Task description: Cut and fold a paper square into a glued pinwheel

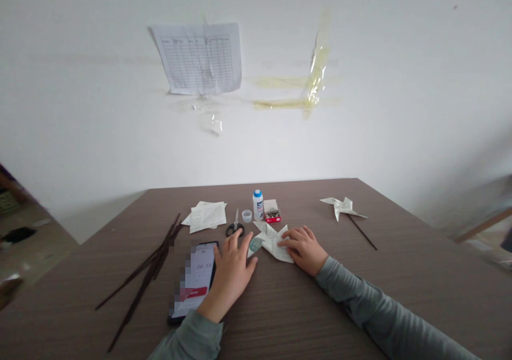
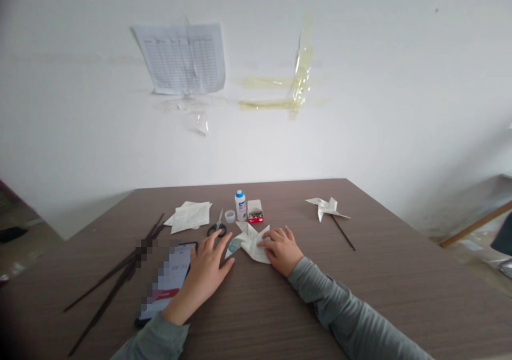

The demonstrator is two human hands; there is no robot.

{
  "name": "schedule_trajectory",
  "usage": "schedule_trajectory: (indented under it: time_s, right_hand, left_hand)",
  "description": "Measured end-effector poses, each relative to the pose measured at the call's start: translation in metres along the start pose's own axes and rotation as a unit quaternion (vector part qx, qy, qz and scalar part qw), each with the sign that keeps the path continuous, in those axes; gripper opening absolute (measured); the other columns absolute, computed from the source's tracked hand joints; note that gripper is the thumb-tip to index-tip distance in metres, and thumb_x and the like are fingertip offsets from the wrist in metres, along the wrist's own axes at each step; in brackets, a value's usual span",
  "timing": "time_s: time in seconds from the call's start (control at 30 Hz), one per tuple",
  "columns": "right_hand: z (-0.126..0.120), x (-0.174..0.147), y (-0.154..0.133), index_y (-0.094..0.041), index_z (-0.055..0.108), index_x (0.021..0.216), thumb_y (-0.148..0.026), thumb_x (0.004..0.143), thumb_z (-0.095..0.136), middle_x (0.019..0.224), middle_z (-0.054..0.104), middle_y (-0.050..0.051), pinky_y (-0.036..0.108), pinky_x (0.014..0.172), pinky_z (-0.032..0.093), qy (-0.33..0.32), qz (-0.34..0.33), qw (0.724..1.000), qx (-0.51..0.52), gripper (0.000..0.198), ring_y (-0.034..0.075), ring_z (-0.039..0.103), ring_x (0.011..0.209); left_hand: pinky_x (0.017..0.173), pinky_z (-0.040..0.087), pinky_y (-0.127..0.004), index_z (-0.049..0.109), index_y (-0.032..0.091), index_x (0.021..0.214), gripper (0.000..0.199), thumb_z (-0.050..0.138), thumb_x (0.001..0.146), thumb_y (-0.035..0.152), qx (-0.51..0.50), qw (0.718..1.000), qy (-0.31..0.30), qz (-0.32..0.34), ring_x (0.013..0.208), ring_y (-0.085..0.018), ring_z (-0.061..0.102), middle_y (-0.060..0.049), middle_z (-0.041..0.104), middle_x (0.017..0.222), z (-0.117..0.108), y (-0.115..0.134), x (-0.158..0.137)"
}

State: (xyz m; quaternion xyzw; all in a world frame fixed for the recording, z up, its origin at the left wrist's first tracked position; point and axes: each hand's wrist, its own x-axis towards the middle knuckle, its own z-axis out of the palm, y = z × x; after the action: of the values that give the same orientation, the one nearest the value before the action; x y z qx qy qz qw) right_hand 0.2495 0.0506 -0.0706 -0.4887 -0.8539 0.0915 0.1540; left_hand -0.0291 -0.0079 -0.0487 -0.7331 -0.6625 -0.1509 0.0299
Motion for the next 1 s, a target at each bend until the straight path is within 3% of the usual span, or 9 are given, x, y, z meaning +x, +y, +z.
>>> schedule_trajectory:
  time_s: [0.1, 0.27, 0.53, 0.77, 1.0]
  right_hand:
    - [-0.005, -0.002, -0.004, -0.045, 0.099, 0.15, -0.02, 0.117, 0.074, 0.159, 0.092, 0.009, 0.084, 0.156, 0.04, -0.006, 0.002, 1.0, -0.005, 0.049, 0.038, 0.075, 0.164]
    - [0.0, -0.003, -0.001, -0.039, 0.097, 0.154, -0.027, 0.116, 0.08, 0.155, 0.091, 0.013, 0.085, 0.155, 0.042, 0.011, -0.004, 1.0, 0.014, 0.044, 0.04, 0.08, 0.155]
    - [0.012, -0.001, 0.015, -0.039, 0.098, 0.132, -0.029, 0.107, 0.087, 0.147, 0.094, 0.009, 0.081, 0.147, 0.054, 0.071, -0.039, 0.996, 0.046, 0.029, 0.04, 0.086, 0.143]
    - [0.007, -0.003, 0.01, -0.04, 0.101, 0.12, -0.028, 0.108, 0.083, 0.132, 0.095, 0.007, 0.074, 0.14, 0.059, 0.073, -0.046, 0.995, 0.043, 0.024, 0.037, 0.086, 0.13]
    - [0.006, -0.002, 0.011, -0.038, 0.101, 0.121, -0.028, 0.108, 0.084, 0.132, 0.094, 0.007, 0.073, 0.14, 0.058, 0.07, -0.047, 0.995, 0.045, 0.023, 0.035, 0.086, 0.129]
  left_hand:
    - [0.141, 0.06, -0.088, 0.082, 0.033, 0.177, 0.065, 0.078, 0.114, 0.017, 0.0, 1.0, -0.014, 0.0, 0.174, -0.051, 0.072, -0.02, 0.074, 0.19, -0.006, 0.001, 0.0]
    - [0.142, 0.059, -0.088, 0.09, 0.03, 0.162, 0.051, 0.078, 0.114, 0.017, -0.002, 0.999, -0.038, -0.005, 0.172, -0.051, 0.073, -0.02, 0.077, 0.186, -0.017, 0.006, 0.0]
    - [0.145, 0.053, -0.09, 0.097, 0.035, 0.15, 0.043, 0.082, 0.113, 0.02, -0.023, 0.998, -0.055, -0.015, 0.174, -0.052, 0.069, -0.017, 0.077, 0.187, -0.027, 0.011, -0.002]
    - [0.147, 0.054, -0.085, 0.096, 0.036, 0.159, 0.047, 0.079, 0.117, 0.023, 0.006, 0.996, -0.082, -0.026, 0.18, -0.049, 0.065, -0.017, 0.072, 0.193, -0.033, 0.016, -0.002]
    - [0.148, 0.047, -0.094, 0.094, 0.035, 0.164, 0.049, 0.077, 0.12, 0.022, 0.004, 0.994, -0.103, -0.037, 0.182, -0.053, 0.062, -0.017, 0.065, 0.201, -0.039, 0.018, -0.002]
